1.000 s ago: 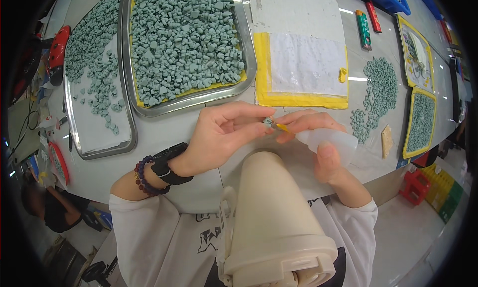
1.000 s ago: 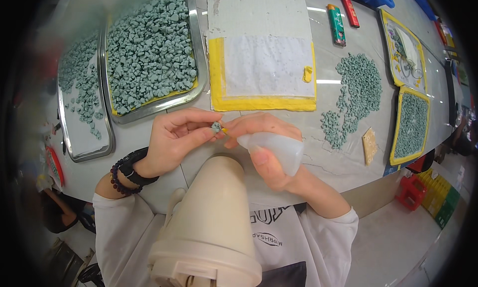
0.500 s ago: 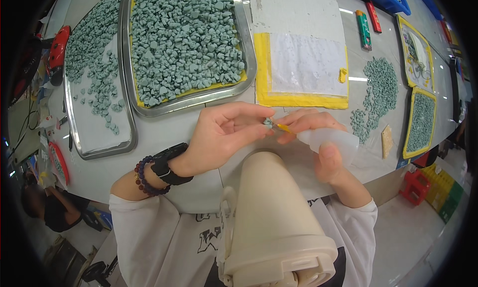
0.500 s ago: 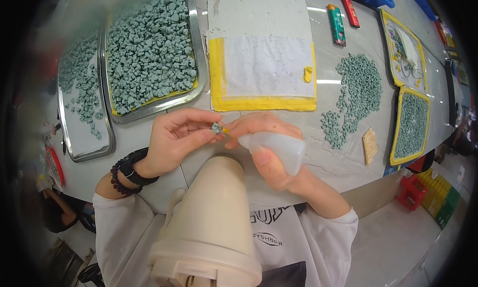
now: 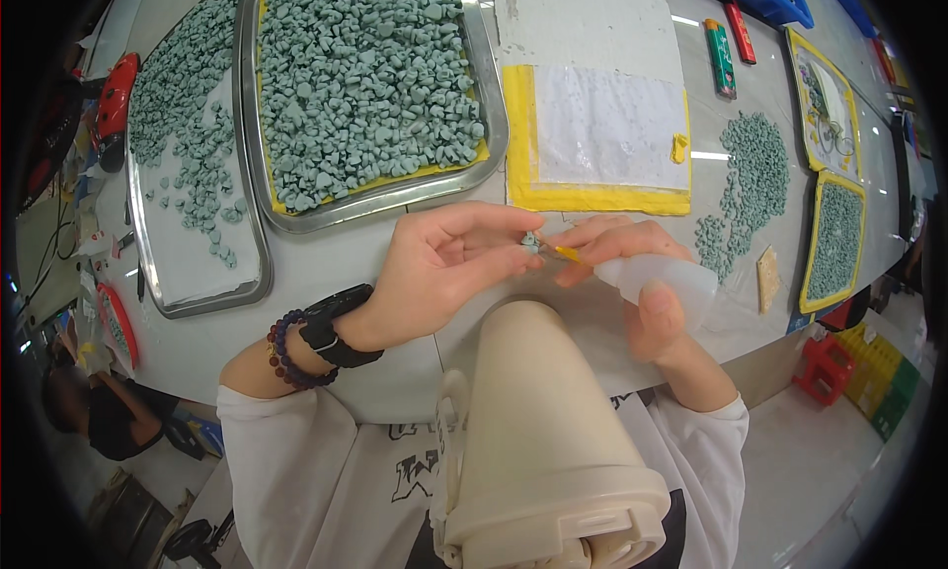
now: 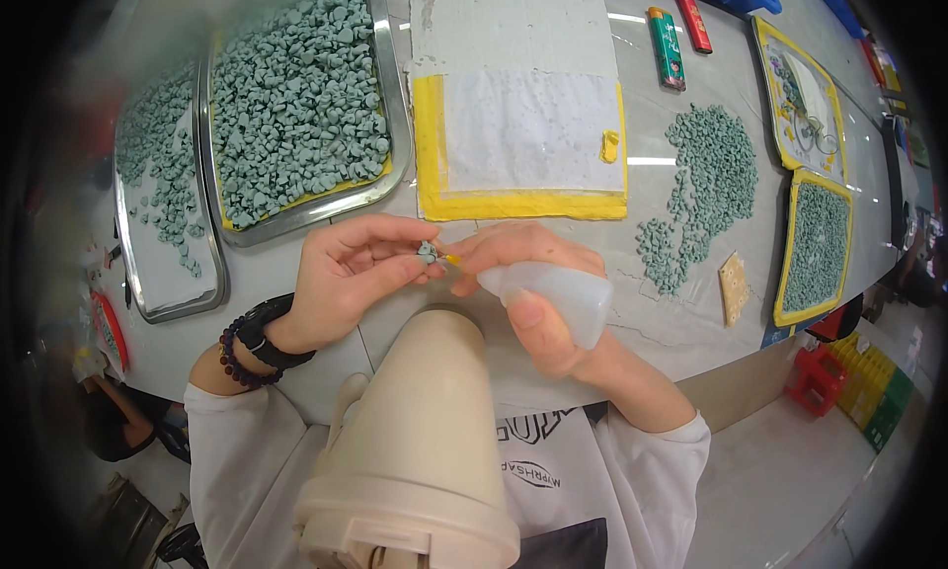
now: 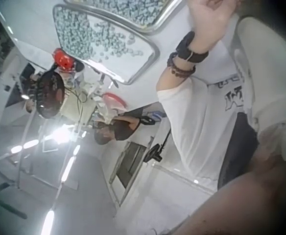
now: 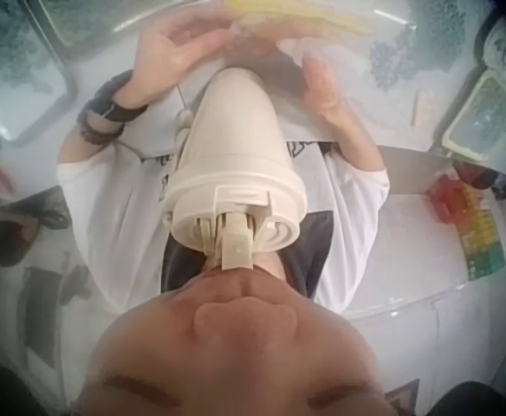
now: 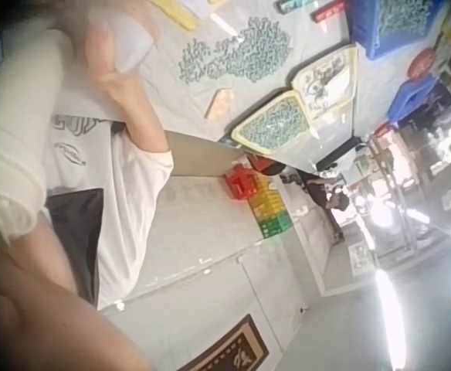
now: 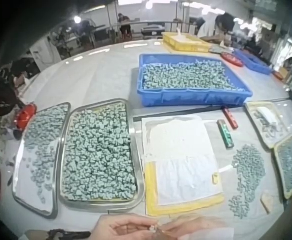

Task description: Applying glue and assembling small green plastic components at a workbench.

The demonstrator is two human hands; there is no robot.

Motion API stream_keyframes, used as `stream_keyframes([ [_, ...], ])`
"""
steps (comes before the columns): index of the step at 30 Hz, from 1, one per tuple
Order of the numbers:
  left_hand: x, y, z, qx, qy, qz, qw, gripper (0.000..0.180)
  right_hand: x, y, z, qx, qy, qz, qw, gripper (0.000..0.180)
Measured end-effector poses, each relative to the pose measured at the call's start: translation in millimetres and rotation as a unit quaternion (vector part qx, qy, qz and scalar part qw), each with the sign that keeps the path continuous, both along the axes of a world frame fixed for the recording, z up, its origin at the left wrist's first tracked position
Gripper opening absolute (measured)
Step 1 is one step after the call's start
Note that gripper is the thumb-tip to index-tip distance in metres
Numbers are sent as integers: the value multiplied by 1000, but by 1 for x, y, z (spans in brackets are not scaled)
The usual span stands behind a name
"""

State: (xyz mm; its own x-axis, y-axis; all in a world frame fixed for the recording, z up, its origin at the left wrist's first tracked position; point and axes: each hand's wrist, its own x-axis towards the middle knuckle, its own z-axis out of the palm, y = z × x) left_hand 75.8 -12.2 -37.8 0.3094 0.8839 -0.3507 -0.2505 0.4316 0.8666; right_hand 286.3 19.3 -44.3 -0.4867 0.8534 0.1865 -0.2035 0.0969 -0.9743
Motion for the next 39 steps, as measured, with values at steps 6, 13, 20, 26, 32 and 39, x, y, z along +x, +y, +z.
stream_keyframes([
  [6,0,0,0,4,-4,4,1000,29,3,0,6,-28,-61,36,997,51],
  [13,0,0,0,-8,-16,2,1000,29,0,-2,3,-33,-3,3,999,36],
  [20,-1,1,0,-27,-28,14,999,28,18,10,20,237,-191,4,953,22],
  [26,1,-1,-2,-14,-14,16,1000,28,26,7,23,409,-454,-23,791,26],
  [32,1,2,1,-14,-12,-3,1000,28,88,26,43,275,-537,-209,770,17],
  [39,-1,4,1,-34,-19,-12,999,28,86,31,37,289,-587,-146,742,17],
])
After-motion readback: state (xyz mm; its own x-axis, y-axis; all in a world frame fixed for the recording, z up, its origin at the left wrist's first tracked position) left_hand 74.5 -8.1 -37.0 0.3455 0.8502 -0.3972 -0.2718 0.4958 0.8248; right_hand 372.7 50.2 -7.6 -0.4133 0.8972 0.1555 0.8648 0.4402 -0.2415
